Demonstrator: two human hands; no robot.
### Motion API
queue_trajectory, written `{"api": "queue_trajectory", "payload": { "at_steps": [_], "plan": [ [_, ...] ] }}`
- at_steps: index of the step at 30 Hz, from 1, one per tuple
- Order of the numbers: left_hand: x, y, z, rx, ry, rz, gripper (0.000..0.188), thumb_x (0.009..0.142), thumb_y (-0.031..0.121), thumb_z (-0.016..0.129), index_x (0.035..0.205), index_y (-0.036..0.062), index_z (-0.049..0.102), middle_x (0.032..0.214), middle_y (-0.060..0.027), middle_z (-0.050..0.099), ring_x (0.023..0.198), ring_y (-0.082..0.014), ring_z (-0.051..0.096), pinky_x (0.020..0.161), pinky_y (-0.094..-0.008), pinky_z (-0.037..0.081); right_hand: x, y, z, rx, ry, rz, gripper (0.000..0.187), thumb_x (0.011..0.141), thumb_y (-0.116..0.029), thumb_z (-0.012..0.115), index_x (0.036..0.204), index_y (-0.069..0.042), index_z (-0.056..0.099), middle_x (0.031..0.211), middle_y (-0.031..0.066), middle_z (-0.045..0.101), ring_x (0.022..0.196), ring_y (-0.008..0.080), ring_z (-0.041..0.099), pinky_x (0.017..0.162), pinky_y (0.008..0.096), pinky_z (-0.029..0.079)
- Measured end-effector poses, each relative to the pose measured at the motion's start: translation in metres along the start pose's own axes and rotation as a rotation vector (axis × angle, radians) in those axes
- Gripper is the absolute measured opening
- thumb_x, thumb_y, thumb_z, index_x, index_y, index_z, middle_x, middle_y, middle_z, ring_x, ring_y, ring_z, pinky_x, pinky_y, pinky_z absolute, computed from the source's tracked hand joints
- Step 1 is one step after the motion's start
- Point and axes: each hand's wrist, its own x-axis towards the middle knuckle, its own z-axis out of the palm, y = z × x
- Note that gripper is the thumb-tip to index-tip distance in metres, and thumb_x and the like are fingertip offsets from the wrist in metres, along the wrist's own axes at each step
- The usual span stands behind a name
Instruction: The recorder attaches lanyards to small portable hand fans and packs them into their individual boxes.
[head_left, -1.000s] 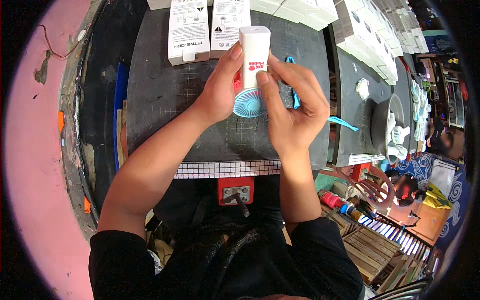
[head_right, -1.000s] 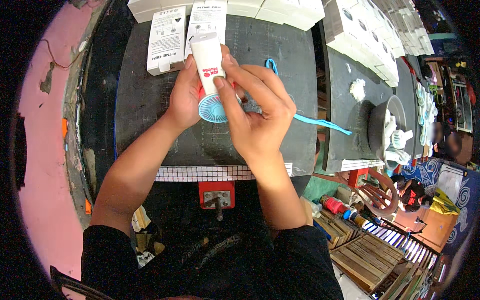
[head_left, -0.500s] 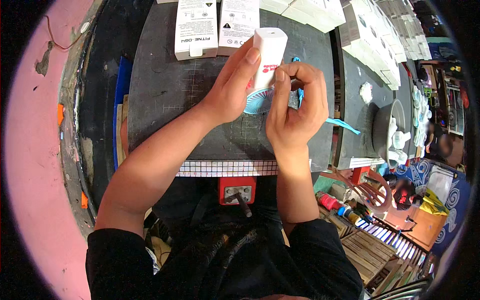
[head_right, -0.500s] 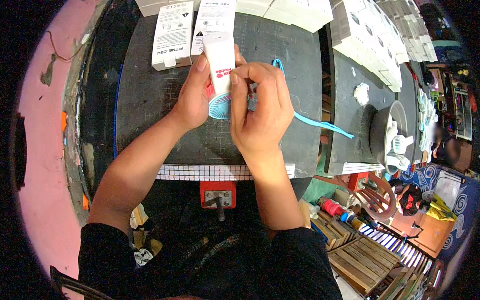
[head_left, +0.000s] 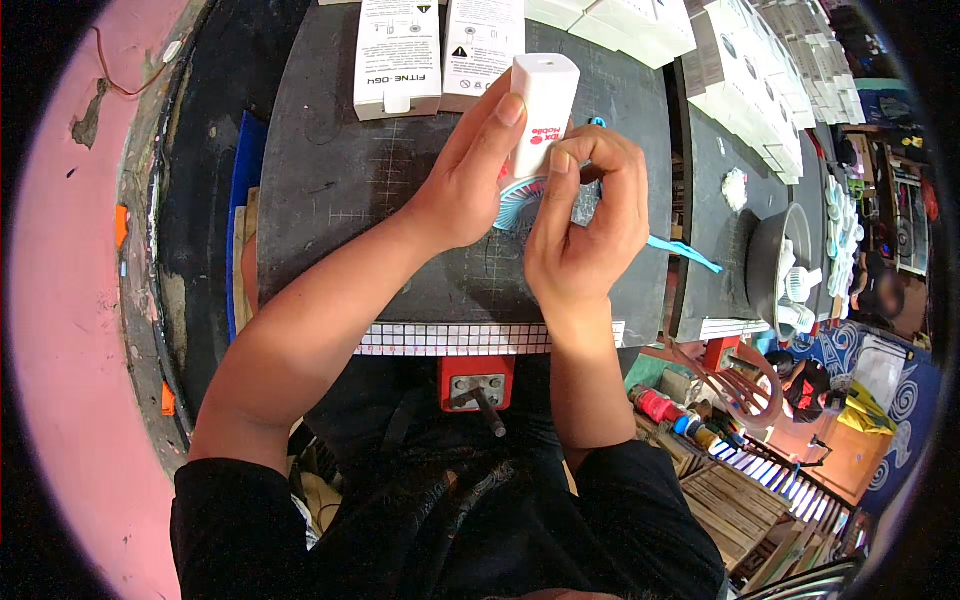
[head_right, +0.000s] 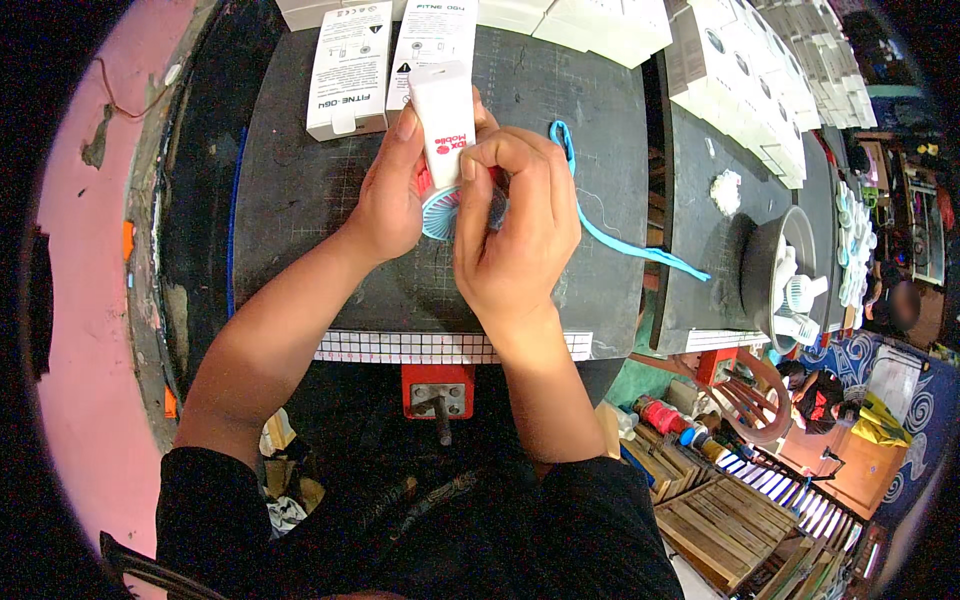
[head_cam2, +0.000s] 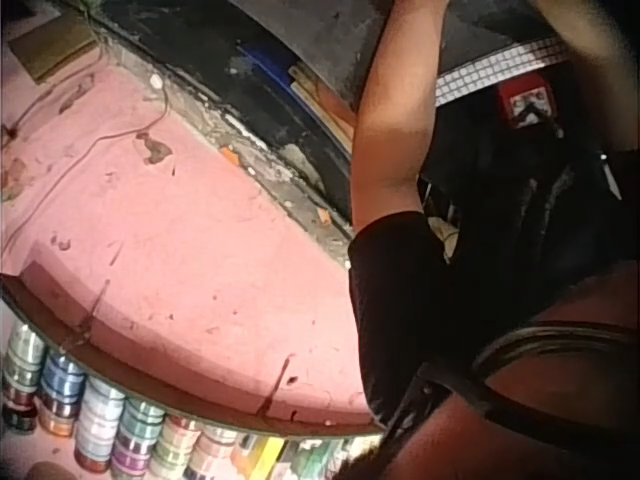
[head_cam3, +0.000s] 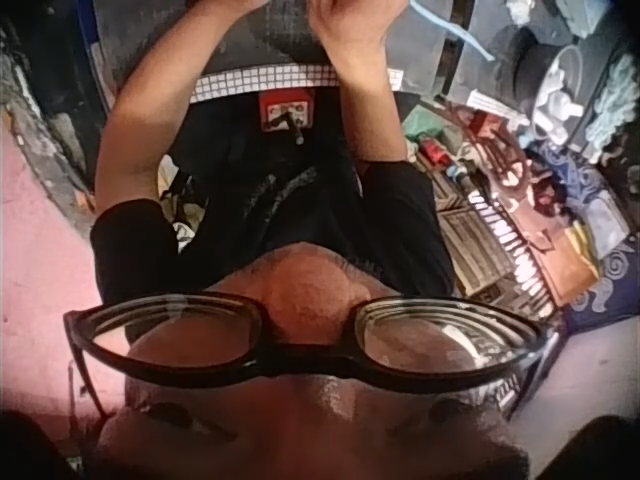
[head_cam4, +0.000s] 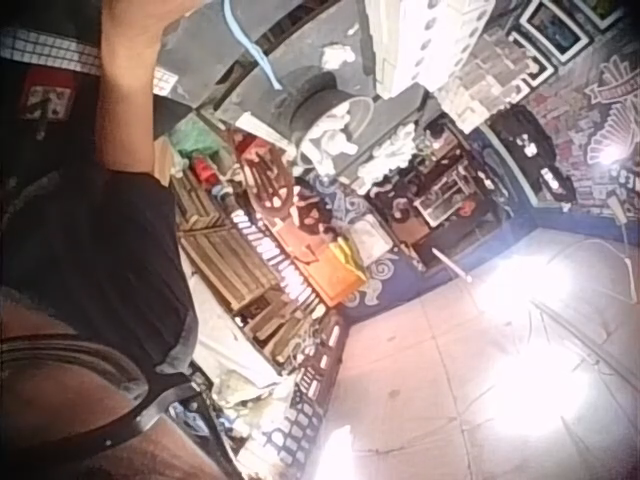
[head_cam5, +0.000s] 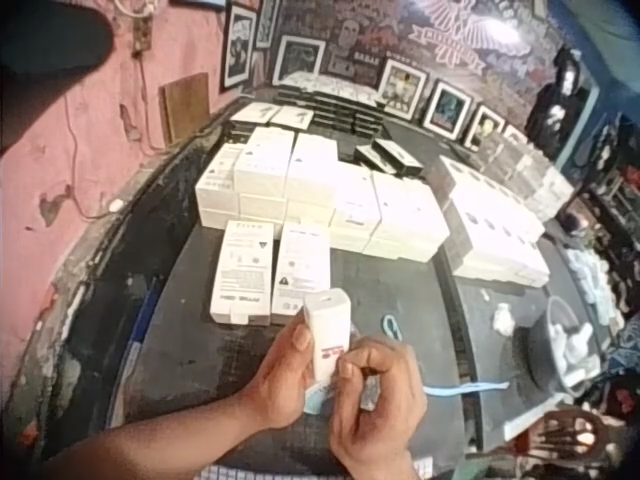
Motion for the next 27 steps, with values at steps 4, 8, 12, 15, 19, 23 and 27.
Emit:
{"api": "queue_trajectory", "payload": {
  "at_steps": [4, 8, 12, 15, 19, 23, 27],
  "plan": [
    [0.000, 0.000, 0.002, 0.029, 0.026, 0.026, 0.061, 0.112, 0.052, 0.024, 0.138, 0.0034, 0.050, 0.123, -0.0110, 0.060, 0.112, -0.0187, 0.059, 0.100, -0.0360, 0.047, -0.001, -0.003, -0.001, 0.013, 0.001, 0.007, 0.012, 0.089, 0.006, 0.068, 0.098, 0.000, 0.063, 0.096, 0.0154, 0.067, 0.084, 0.0310, 0.066, 0.077, 0.0383, 0.053],
    [0.001, 0.000, 0.001, 0.070, 0.012, 0.053, 0.062, 0.112, 0.054, 0.025, 0.137, 0.0031, 0.050, 0.122, -0.0108, 0.059, 0.111, -0.0187, 0.058, 0.099, -0.0363, 0.047, -0.002, -0.006, -0.002, 0.027, -0.010, 0.033, 0.013, 0.089, 0.006, 0.068, 0.099, 0.000, 0.064, 0.100, 0.0167, 0.068, 0.088, 0.0319, 0.067, 0.080, 0.0385, 0.053],
    [0.001, 0.000, 0.001, 0.073, 0.035, 0.059, 0.062, 0.112, 0.055, 0.026, 0.136, 0.0031, 0.051, 0.121, -0.0105, 0.059, 0.111, -0.0187, 0.058, 0.099, -0.0361, 0.047, -0.003, -0.006, 0.000, 0.072, -0.002, 0.036, 0.013, 0.089, 0.006, 0.068, 0.100, 0.000, 0.064, 0.103, 0.0179, 0.067, 0.090, 0.0332, 0.067, 0.082, 0.0393, 0.053],
    [0.001, 0.000, 0.000, 0.077, 0.049, 0.052, 0.062, 0.112, 0.055, 0.026, 0.134, 0.0031, 0.051, 0.121, -0.0106, 0.059, 0.111, -0.0186, 0.058, 0.099, -0.0361, 0.047, -0.004, -0.004, -0.001, 0.047, -0.022, 0.003, 0.013, 0.089, 0.006, 0.067, 0.100, 0.000, 0.064, 0.106, 0.0188, 0.067, 0.093, 0.0343, 0.067, 0.083, 0.0403, 0.053],
    [0.001, 0.001, 0.000, 0.083, 0.043, 0.034, 0.062, 0.112, 0.055, 0.026, 0.134, 0.0032, 0.051, 0.121, -0.0102, 0.060, 0.111, -0.0186, 0.058, 0.100, -0.0366, 0.046, -0.003, -0.007, -0.004, 0.078, -0.041, 0.012, 0.008, 0.092, 0.005, 0.065, 0.099, 0.001, 0.063, 0.109, 0.0192, 0.067, 0.097, 0.0308, 0.066, 0.088, 0.0387, 0.051],
    [0.005, -0.002, -0.003, -0.019, 0.005, 0.032, 0.055, 0.115, 0.046, 0.032, 0.149, 0.0039, 0.044, 0.120, -0.0058, 0.062, 0.108, -0.0130, 0.059, 0.094, -0.0316, 0.048, -0.005, -0.006, -0.015, 0.155, -0.100, 0.068, 0.003, 0.097, 0.004, 0.061, 0.098, 0.001, 0.061, 0.112, 0.0187, 0.067, 0.101, 0.0263, 0.065, 0.093, 0.0364, 0.050],
    [0.010, -0.014, -0.004, -0.456, -0.009, -0.051, 0.051, 0.113, 0.051, 0.032, 0.126, 0.0054, 0.049, 0.103, -0.0074, 0.059, 0.093, -0.0200, 0.065, 0.083, -0.0354, 0.054, 0.002, 0.010, -0.042, 0.211, -0.080, 0.094, 0.002, 0.100, 0.000, 0.060, 0.099, 0.001, 0.061, 0.114, 0.0161, 0.066, 0.103, 0.0246, 0.064, 0.094, 0.0356, 0.050]
  ]
}}
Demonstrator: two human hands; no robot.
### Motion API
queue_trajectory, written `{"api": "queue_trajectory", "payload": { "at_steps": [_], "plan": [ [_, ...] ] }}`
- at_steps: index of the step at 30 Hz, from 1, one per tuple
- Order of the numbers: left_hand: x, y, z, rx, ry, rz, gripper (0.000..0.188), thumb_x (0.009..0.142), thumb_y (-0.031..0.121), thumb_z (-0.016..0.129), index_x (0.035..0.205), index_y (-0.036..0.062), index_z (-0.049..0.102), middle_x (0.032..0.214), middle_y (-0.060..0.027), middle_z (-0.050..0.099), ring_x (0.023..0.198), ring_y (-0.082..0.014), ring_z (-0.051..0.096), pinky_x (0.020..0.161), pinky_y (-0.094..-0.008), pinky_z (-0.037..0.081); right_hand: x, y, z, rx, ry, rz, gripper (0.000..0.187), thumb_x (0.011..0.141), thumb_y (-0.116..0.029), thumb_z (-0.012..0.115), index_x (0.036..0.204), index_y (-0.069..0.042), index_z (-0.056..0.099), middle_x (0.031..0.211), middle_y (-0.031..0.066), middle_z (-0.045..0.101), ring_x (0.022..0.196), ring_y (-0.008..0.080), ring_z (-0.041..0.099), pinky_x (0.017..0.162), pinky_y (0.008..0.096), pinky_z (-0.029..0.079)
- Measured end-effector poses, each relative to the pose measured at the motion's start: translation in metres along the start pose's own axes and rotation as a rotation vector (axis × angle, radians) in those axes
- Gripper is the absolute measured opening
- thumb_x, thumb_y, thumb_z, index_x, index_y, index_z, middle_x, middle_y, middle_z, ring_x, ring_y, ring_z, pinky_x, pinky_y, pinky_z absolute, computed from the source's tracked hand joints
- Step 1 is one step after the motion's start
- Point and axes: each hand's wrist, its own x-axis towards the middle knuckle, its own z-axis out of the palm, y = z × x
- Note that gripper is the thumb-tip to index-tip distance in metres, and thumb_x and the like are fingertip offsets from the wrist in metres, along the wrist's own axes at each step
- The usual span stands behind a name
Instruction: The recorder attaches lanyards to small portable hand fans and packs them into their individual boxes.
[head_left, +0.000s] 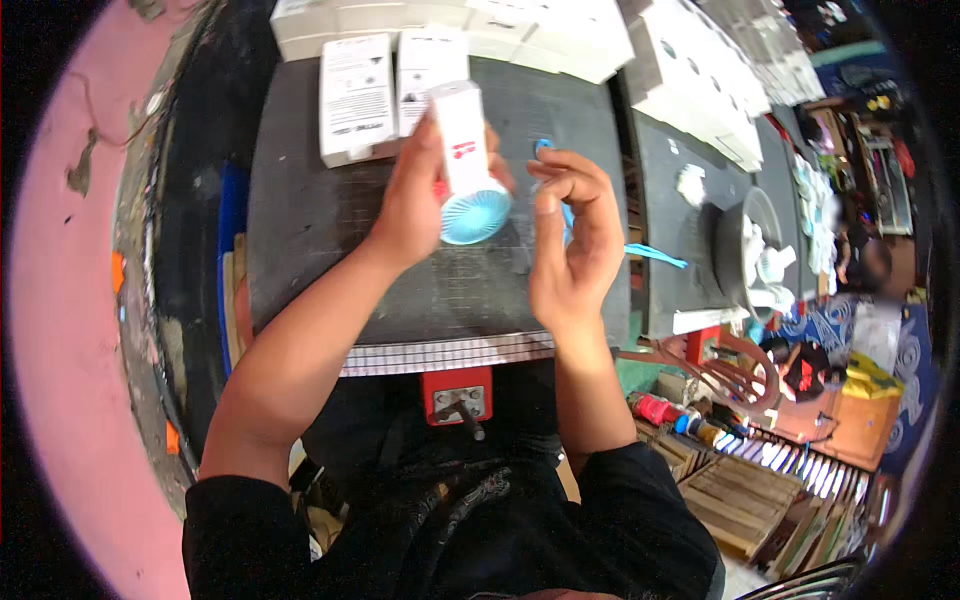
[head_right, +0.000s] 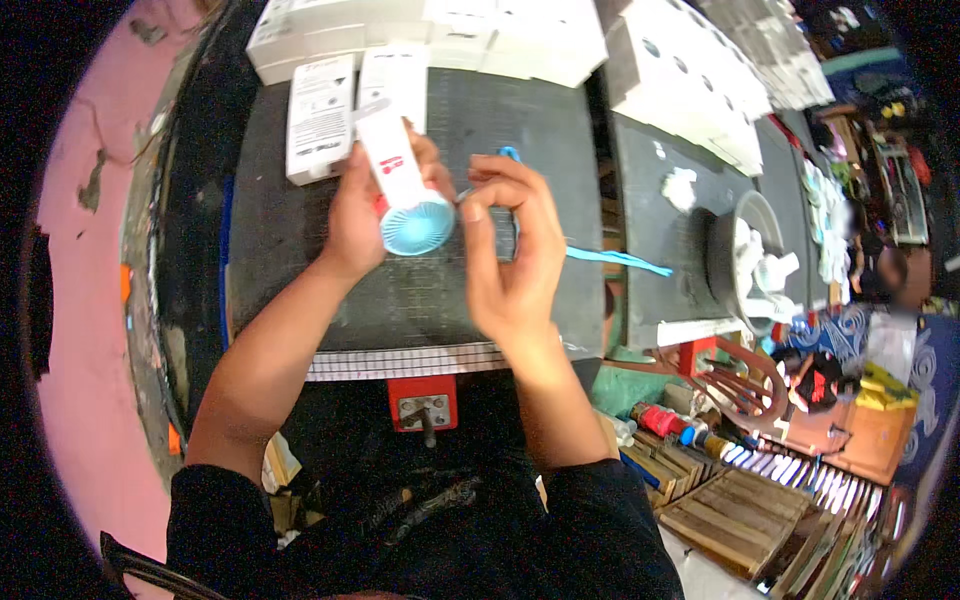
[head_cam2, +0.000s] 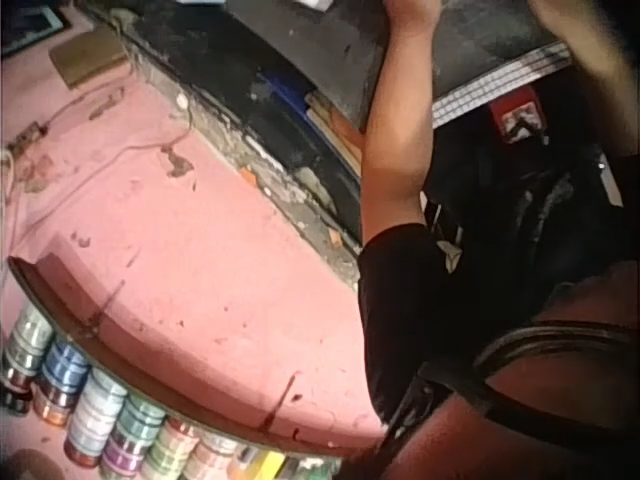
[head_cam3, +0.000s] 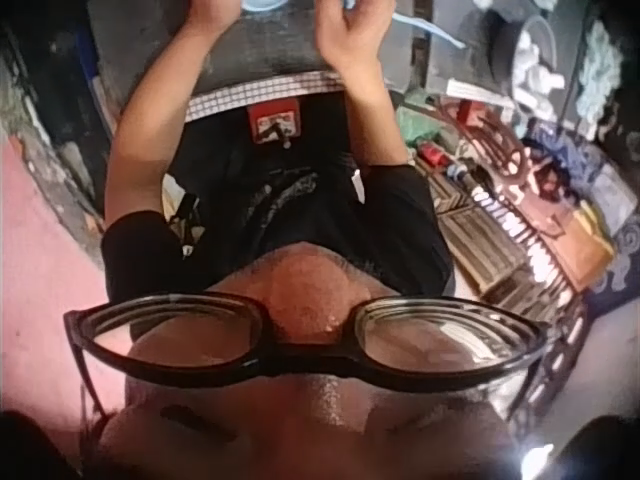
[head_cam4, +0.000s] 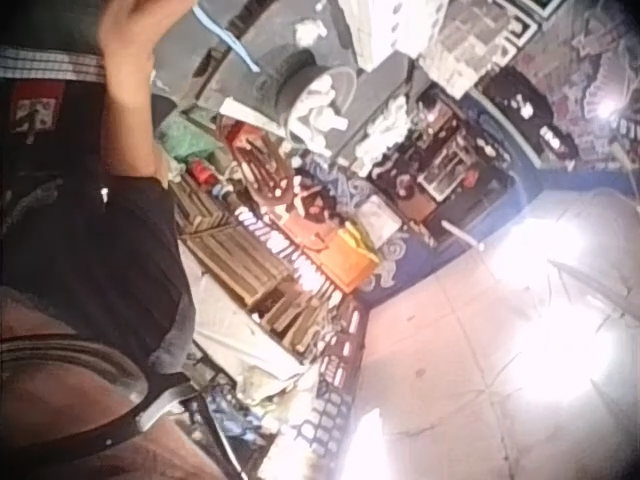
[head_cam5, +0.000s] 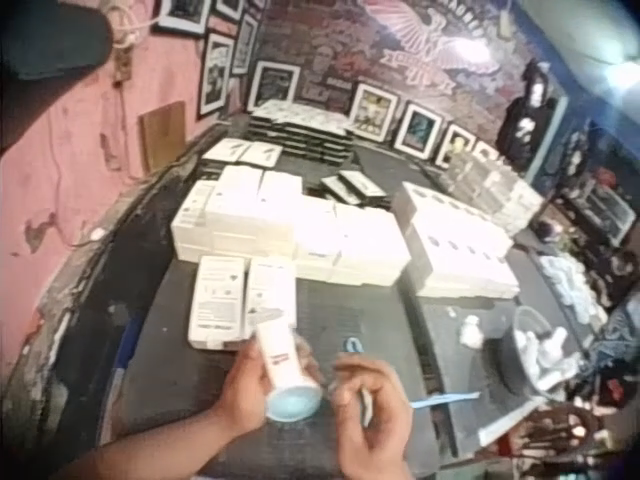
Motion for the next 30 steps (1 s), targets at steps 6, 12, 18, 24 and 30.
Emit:
{"api": "queue_trajectory", "payload": {
  "at_steps": [6, 12, 18, 24, 30],
  "plan": [
    [-0.001, 0.010, -0.001, 0.144, -0.037, -0.025, 0.053, 0.112, 0.056, 0.022, 0.122, 0.0101, 0.047, 0.096, -0.0059, 0.052, 0.092, -0.0230, 0.066, 0.086, -0.0464, 0.058, 0.012, 0.116, -0.152, -0.219, 0.215, 0.600, 0.018, 0.101, -0.021, 0.070, 0.098, -0.003, 0.069, 0.081, -0.0009, 0.062, 0.075, 0.0058, 0.054, 0.068, 0.0258, 0.044],
    [0.002, 0.007, -0.003, 0.247, -0.074, -0.039, 0.053, 0.111, 0.058, 0.024, 0.119, 0.0098, 0.046, 0.096, -0.0051, 0.052, 0.091, -0.0213, 0.065, 0.086, -0.0449, 0.059, 0.005, 0.204, -0.233, -0.671, 0.239, 0.588, 0.030, 0.092, -0.026, 0.076, 0.095, 0.004, 0.076, 0.081, 0.0118, 0.075, 0.072, 0.0157, 0.068, 0.070, 0.0328, 0.053],
    [0.002, 0.009, 0.001, 0.250, -0.078, -0.064, 0.054, 0.111, 0.058, 0.023, 0.117, 0.0099, 0.046, 0.095, -0.0051, 0.052, 0.090, -0.0211, 0.065, 0.085, -0.0444, 0.059, 0.008, 0.223, -0.247, -0.742, 0.185, 0.706, 0.036, 0.084, -0.027, 0.084, 0.099, 0.004, 0.075, 0.079, 0.0113, 0.076, 0.071, 0.0205, 0.071, 0.070, 0.0351, 0.055],
    [0.001, 0.009, -0.003, 0.292, -0.112, -0.066, 0.052, 0.112, 0.056, 0.023, 0.118, 0.0099, 0.047, 0.096, -0.0057, 0.053, 0.090, -0.0213, 0.066, 0.085, -0.0443, 0.059, -0.003, 0.222, -0.233, -0.729, 0.306, 0.655, 0.047, 0.082, -0.024, 0.090, 0.115, 0.003, 0.069, 0.087, 0.0093, 0.075, 0.073, 0.0138, 0.068, 0.069, 0.0292, 0.053],
    [0.002, 0.004, -0.007, 0.249, -0.132, -0.069, 0.053, 0.112, 0.055, 0.024, 0.123, 0.0090, 0.047, 0.096, -0.0055, 0.053, 0.090, -0.0214, 0.067, 0.084, -0.0439, 0.060, -0.025, 0.200, -0.226, -0.412, 0.407, 0.461, 0.023, 0.095, -0.016, 0.076, 0.107, 0.003, 0.075, 0.091, 0.0071, 0.075, 0.079, 0.0116, 0.067, 0.076, 0.0271, 0.053]
  ]
}}
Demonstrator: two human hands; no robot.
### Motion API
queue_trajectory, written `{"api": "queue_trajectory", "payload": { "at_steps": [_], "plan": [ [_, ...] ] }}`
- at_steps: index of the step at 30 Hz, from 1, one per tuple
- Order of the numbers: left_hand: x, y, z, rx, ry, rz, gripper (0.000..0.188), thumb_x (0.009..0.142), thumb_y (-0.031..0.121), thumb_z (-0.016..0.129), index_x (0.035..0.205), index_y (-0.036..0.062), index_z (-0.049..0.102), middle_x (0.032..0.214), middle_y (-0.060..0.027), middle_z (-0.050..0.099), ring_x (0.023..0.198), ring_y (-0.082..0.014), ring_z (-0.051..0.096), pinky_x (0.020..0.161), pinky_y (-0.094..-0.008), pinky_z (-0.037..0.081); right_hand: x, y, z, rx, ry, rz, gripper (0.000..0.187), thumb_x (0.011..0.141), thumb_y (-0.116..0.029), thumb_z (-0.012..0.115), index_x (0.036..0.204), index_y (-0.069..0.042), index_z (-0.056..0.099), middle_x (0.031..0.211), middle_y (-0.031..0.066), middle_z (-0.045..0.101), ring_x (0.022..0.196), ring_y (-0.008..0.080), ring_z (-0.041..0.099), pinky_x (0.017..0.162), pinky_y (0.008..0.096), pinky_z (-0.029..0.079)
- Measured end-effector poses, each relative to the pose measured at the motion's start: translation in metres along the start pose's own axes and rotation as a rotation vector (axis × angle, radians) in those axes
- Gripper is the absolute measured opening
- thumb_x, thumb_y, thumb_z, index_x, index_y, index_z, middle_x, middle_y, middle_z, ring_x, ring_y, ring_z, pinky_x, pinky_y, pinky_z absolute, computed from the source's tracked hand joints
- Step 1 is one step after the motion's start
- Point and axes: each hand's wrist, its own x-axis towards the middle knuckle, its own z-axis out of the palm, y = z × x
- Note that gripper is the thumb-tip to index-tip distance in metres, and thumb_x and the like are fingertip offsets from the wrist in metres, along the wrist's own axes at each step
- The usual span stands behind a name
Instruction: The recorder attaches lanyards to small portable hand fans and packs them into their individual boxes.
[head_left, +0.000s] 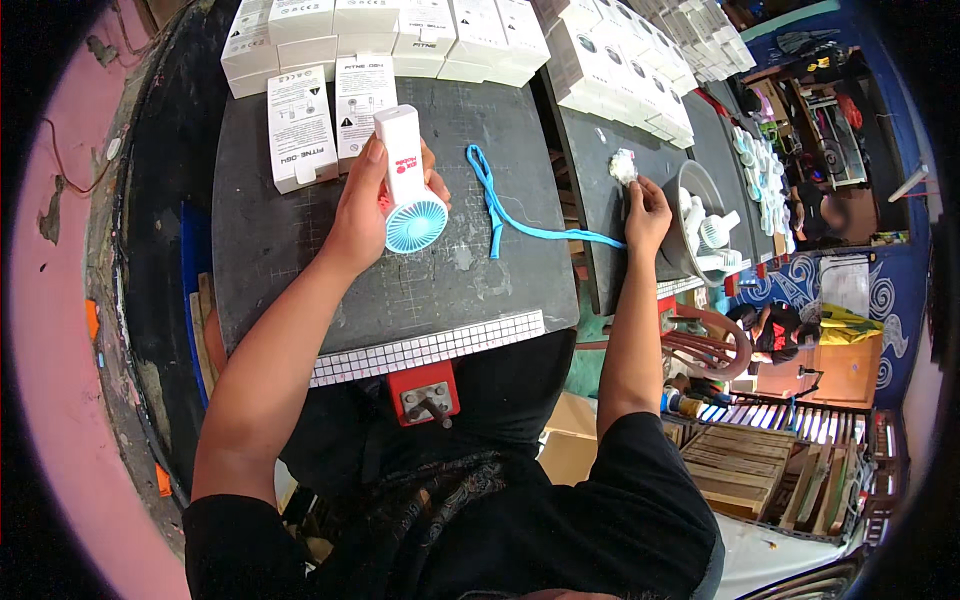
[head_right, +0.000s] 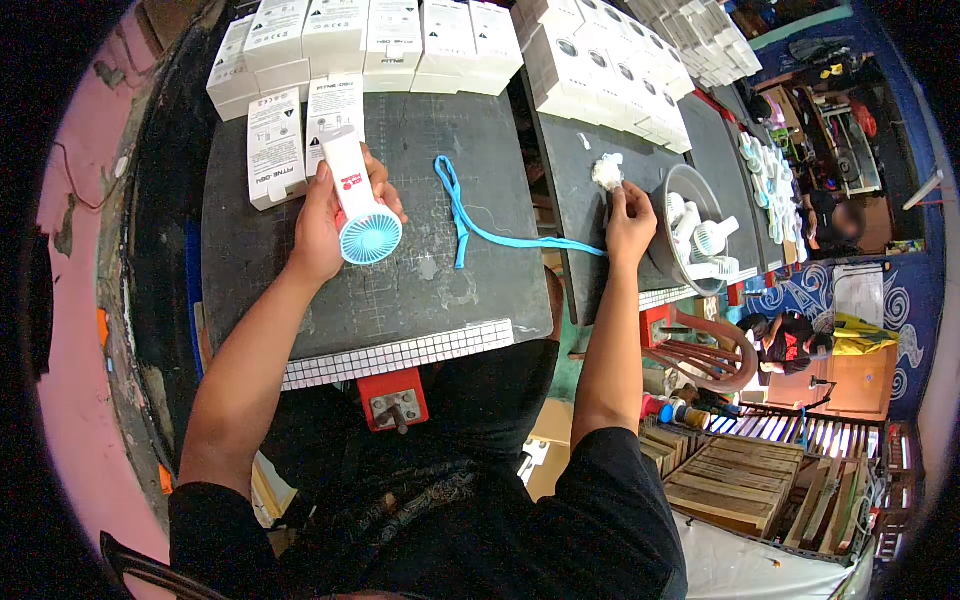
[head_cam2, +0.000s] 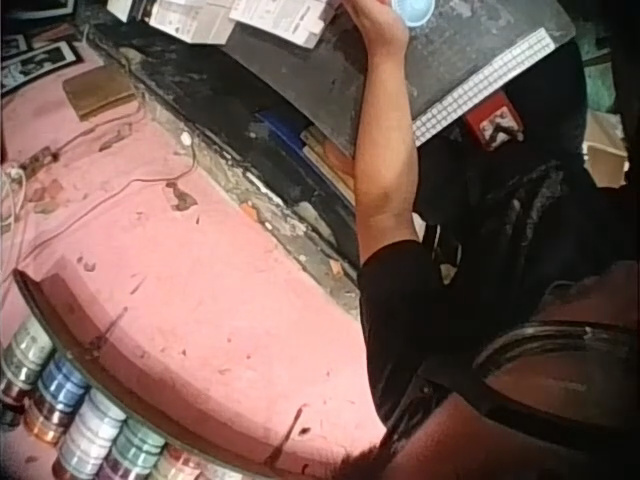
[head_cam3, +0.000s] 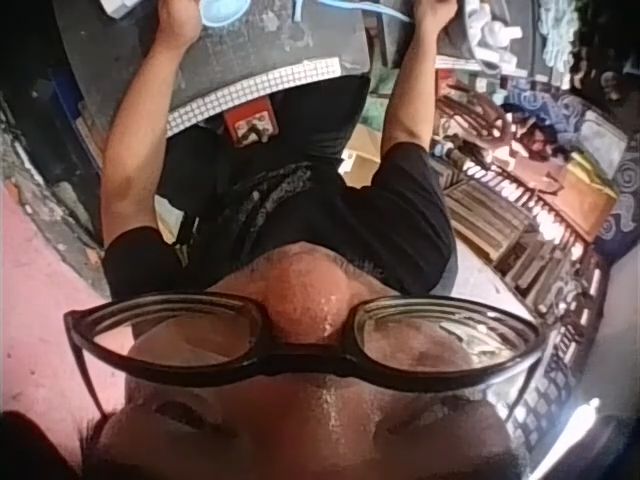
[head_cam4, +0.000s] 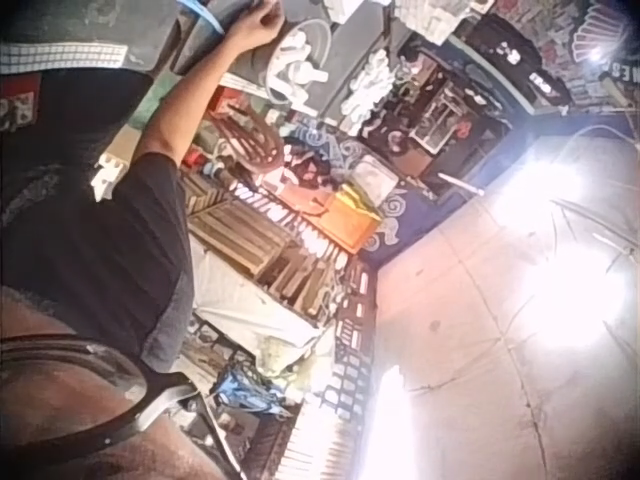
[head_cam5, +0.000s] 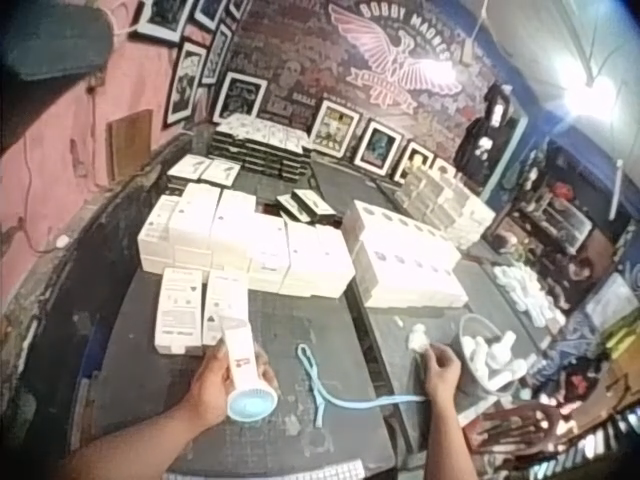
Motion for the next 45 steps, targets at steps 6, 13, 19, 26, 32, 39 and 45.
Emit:
{"api": "queue_trajectory", "payload": {
  "at_steps": [6, 13, 19, 26, 32, 39, 45],
  "plan": [
    [-0.002, 0.003, 0.002, 0.033, 0.020, -0.013, 0.053, 0.111, 0.055, 0.025, 0.123, 0.0089, 0.047, 0.096, -0.0052, 0.053, 0.090, -0.0210, 0.067, 0.084, -0.0436, 0.061, -0.011, -0.024, -0.018, 0.204, -0.105, 0.091, 0.020, 0.107, -0.020, 0.062, 0.110, -0.003, 0.073, 0.100, 0.0033, 0.074, 0.086, 0.0090, 0.065, 0.073, 0.0241, 0.048],
    [-0.002, 0.007, 0.002, 0.019, 0.031, -0.037, 0.052, 0.111, 0.055, 0.025, 0.123, 0.0088, 0.047, 0.097, -0.0057, 0.054, 0.090, -0.0217, 0.068, 0.082, -0.0444, 0.062, -0.025, -0.063, -0.023, 0.676, -0.349, 0.291, 0.016, 0.109, -0.021, 0.058, 0.107, -0.007, 0.066, 0.104, 0.0052, 0.072, 0.094, 0.0156, 0.069, 0.082, 0.0312, 0.052],
    [0.004, 0.009, 0.007, -0.296, -0.061, -0.098, 0.048, 0.110, 0.050, 0.030, 0.126, 0.0079, 0.048, 0.095, -0.0076, 0.055, 0.089, -0.0251, 0.068, 0.080, -0.0486, 0.063, -0.067, -0.123, -0.001, 0.186, -0.464, 0.004, 0.029, 0.101, -0.019, 0.071, 0.077, -0.004, 0.065, 0.068, -0.0042, 0.056, 0.066, 0.0053, 0.048, 0.063, 0.0253, 0.039],
    [-0.001, 0.015, 0.003, -0.374, -0.026, -0.174, 0.049, 0.110, 0.034, 0.037, 0.145, 0.0004, 0.044, 0.102, -0.0096, 0.061, 0.097, -0.0275, 0.070, 0.087, -0.0473, 0.062, -0.107, -0.200, 0.069, -0.092, -0.633, -0.359, 0.021, 0.094, -0.018, 0.074, 0.108, -0.003, 0.073, 0.094, 0.0109, 0.066, 0.074, 0.0239, 0.064, 0.068, 0.0363, 0.051],
    [0.003, 0.027, 0.017, -0.205, -0.032, -0.250, 0.066, 0.111, 0.048, 0.037, 0.153, -0.0026, 0.038, 0.093, -0.0076, 0.062, 0.088, -0.0259, 0.071, 0.080, -0.0402, 0.061, -0.104, -0.184, 0.122, -0.311, -0.534, -0.587, 0.028, 0.090, -0.017, 0.076, 0.117, -0.010, 0.077, 0.101, 0.0129, 0.067, 0.080, 0.0343, 0.069, 0.072, 0.0432, 0.055],
    [0.002, 0.021, 0.009, -0.291, -0.094, -0.231, 0.073, 0.107, 0.049, 0.028, 0.149, -0.0079, 0.045, 0.088, -0.0082, 0.062, 0.082, -0.0282, 0.072, 0.075, -0.0452, 0.063, -0.105, -0.187, 0.132, -0.191, -0.510, -0.377, 0.012, 0.090, -0.008, 0.073, 0.101, -0.004, 0.078, 0.092, 0.0140, 0.070, 0.079, 0.0344, 0.071, 0.071, 0.0423, 0.055],
    [0.004, 0.018, 0.006, -0.307, -0.134, -0.249, 0.076, 0.104, 0.045, 0.029, 0.155, -0.0108, 0.036, 0.098, -0.0081, 0.061, 0.087, -0.0281, 0.072, 0.082, -0.0475, 0.063, -0.104, -0.174, 0.136, -0.275, -0.432, -0.494, 0.013, 0.091, -0.009, 0.073, 0.102, -0.003, 0.076, 0.096, 0.0160, 0.071, 0.081, 0.0374, 0.070, 0.073, 0.0425, 0.054]
  ]
}}
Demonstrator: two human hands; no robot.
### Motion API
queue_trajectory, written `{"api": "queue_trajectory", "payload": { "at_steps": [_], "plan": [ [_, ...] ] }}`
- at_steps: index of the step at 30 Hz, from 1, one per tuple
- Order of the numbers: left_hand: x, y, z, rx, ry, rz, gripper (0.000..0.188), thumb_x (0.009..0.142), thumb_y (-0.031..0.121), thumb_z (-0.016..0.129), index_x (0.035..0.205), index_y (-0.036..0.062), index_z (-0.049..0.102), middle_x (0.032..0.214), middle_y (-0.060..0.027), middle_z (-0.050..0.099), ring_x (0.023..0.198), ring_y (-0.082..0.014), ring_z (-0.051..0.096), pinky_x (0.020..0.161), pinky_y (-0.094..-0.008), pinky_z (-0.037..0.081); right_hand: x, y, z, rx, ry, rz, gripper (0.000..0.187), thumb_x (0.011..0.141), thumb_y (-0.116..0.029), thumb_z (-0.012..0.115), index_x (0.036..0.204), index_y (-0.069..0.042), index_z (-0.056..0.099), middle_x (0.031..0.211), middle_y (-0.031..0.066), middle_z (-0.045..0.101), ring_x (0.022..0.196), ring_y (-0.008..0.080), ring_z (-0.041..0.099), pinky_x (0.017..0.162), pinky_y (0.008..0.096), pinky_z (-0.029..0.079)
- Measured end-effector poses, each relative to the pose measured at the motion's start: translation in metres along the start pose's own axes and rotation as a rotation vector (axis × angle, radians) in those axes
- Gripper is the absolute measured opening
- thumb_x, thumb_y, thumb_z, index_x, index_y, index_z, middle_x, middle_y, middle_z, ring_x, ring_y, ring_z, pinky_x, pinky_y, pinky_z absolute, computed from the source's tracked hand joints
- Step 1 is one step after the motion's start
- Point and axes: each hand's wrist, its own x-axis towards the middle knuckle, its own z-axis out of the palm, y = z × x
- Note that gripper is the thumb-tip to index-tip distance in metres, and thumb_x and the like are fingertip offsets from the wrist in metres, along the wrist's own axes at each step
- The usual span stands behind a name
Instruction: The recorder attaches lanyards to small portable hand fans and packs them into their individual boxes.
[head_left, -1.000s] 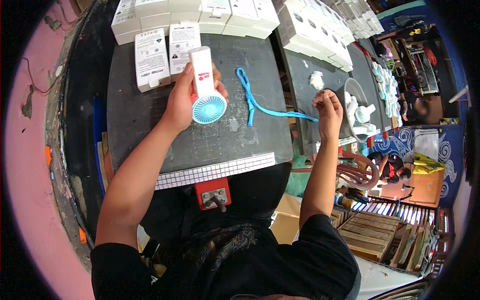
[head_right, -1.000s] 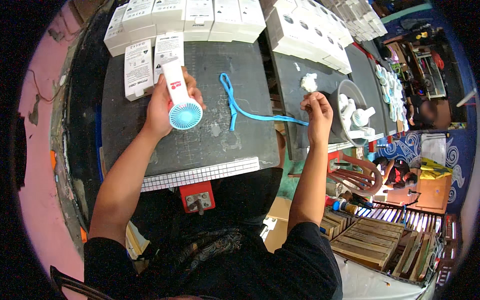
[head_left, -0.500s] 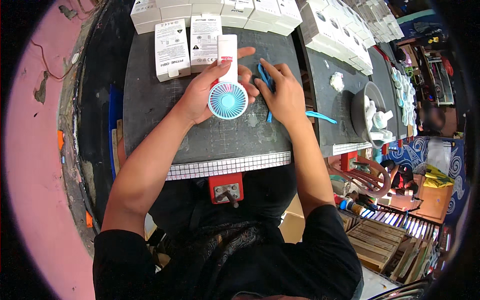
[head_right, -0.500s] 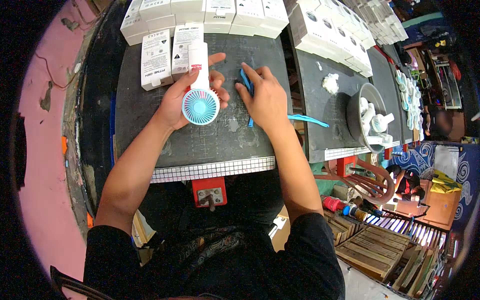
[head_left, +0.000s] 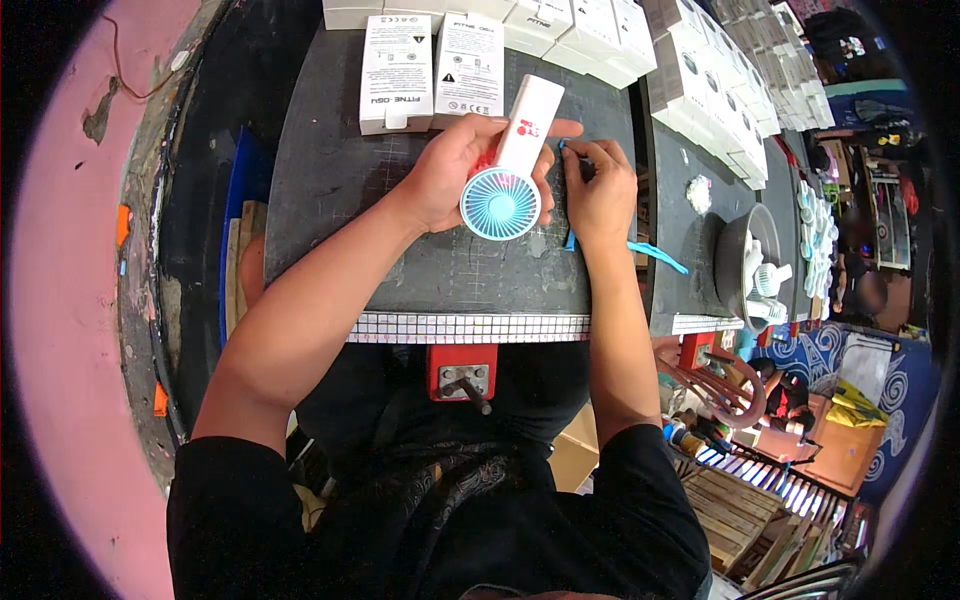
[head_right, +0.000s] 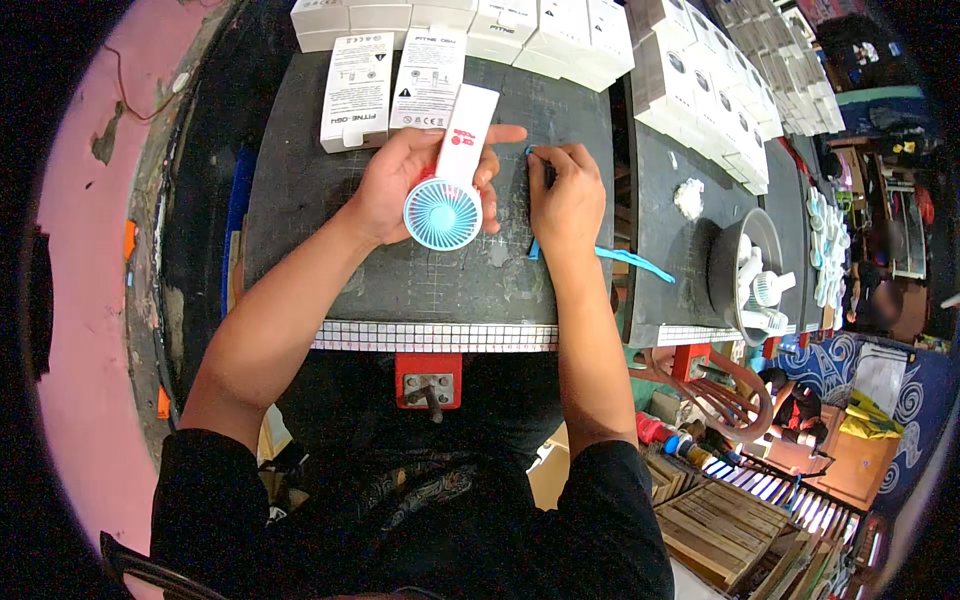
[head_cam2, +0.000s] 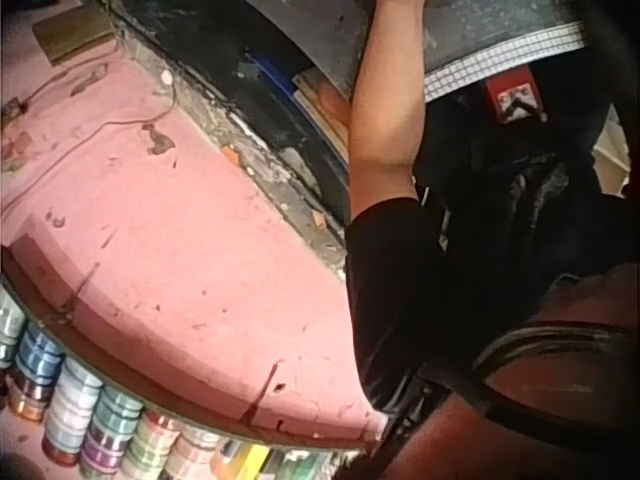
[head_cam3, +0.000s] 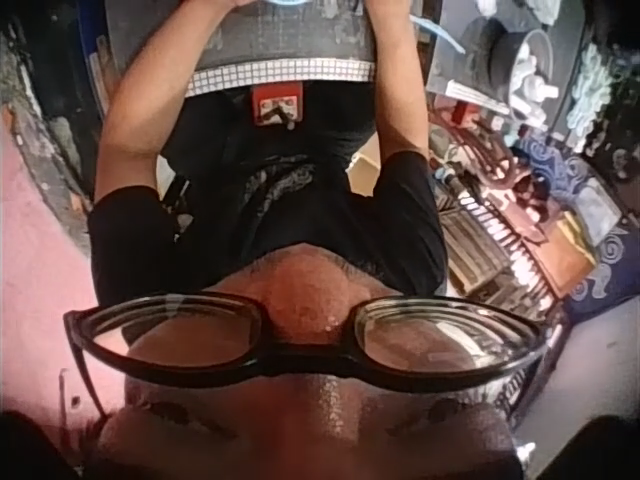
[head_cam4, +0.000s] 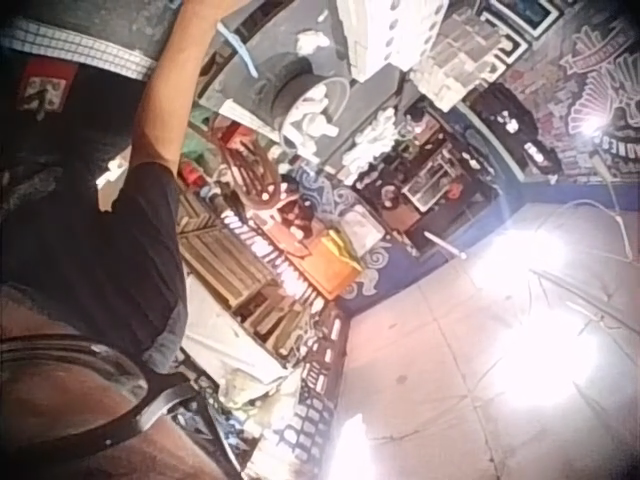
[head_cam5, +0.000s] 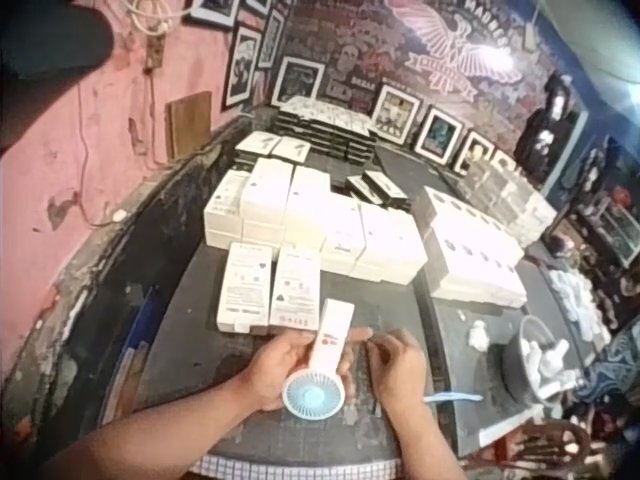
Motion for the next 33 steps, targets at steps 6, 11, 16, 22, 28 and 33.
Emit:
{"api": "queue_trajectory", "payload": {
  "at_steps": [6, 11, 16, 22, 28, 33],
  "plan": [
    [-0.003, -0.004, 0.000, 0.040, 0.051, 0.000, 0.069, 0.109, 0.041, 0.028, 0.156, -0.0089, 0.037, 0.101, -0.0075, 0.062, 0.092, -0.0248, 0.072, 0.082, -0.0418, 0.062, -0.001, -0.009, -0.006, 0.331, 0.128, 0.116, 0.006, 0.093, -0.004, 0.072, 0.096, 0.001, 0.074, 0.085, 0.0130, 0.070, 0.073, 0.0263, 0.066, 0.069, 0.0364, 0.051],
    [-0.008, -0.005, 0.013, 0.236, 0.280, -0.062, 0.052, 0.114, 0.027, 0.037, 0.158, 0.0014, 0.040, 0.121, -0.0117, 0.066, 0.106, -0.0211, 0.070, 0.095, -0.0370, 0.056, -0.002, -0.050, -0.032, 0.346, 0.224, -0.283, 0.013, 0.084, 0.003, 0.079, 0.096, -0.001, 0.075, 0.087, 0.0110, 0.072, 0.078, 0.0233, 0.069, 0.071, 0.0341, 0.054],
    [-0.004, -0.012, 0.001, 0.580, 0.244, 0.049, 0.052, 0.114, 0.024, 0.039, 0.161, 0.0016, 0.036, 0.137, -0.0117, 0.061, 0.116, -0.0154, 0.063, 0.099, -0.0312, 0.052, -0.007, -0.044, -0.022, 0.389, 0.151, -0.352, 0.015, 0.081, 0.005, 0.079, 0.095, 0.000, 0.076, 0.087, 0.0119, 0.072, 0.071, 0.0222, 0.070, 0.064, 0.0317, 0.054],
    [-0.001, -0.009, -0.001, 0.372, 0.198, -0.097, 0.054, 0.114, 0.024, 0.036, 0.164, 0.0039, 0.031, 0.142, -0.0123, 0.059, 0.112, -0.0175, 0.067, 0.095, -0.0321, 0.057, -0.011, -0.031, -0.002, 0.809, 0.126, -0.049, 0.009, 0.085, 0.007, 0.076, 0.093, 0.003, 0.074, 0.087, 0.0113, 0.073, 0.073, 0.0142, 0.068, 0.066, 0.0277, 0.051],
    [-0.005, -0.009, -0.002, 0.558, 0.150, -0.005, 0.056, 0.113, 0.022, 0.037, 0.165, 0.0047, 0.029, 0.154, -0.0104, 0.049, 0.121, -0.0132, 0.060, 0.096, -0.0298, 0.055, -0.010, -0.037, -0.012, 0.396, 0.232, -0.356, 0.011, 0.079, 0.004, 0.079, 0.087, -0.003, 0.076, 0.082, 0.0095, 0.073, 0.070, 0.0221, 0.069, 0.064, 0.0316, 0.053],
    [-0.003, -0.003, -0.001, 0.364, 0.086, -0.137, 0.057, 0.112, 0.024, 0.038, 0.164, 0.0029, 0.030, 0.158, -0.0106, 0.047, 0.128, -0.0150, 0.058, 0.105, -0.0290, 0.050, -0.013, -0.028, -0.013, 0.609, 0.212, -0.279, 0.017, 0.075, 0.002, 0.081, 0.090, -0.005, 0.077, 0.081, 0.0072, 0.072, 0.069, 0.0238, 0.068, 0.062, 0.0328, 0.052]
  ]
}}
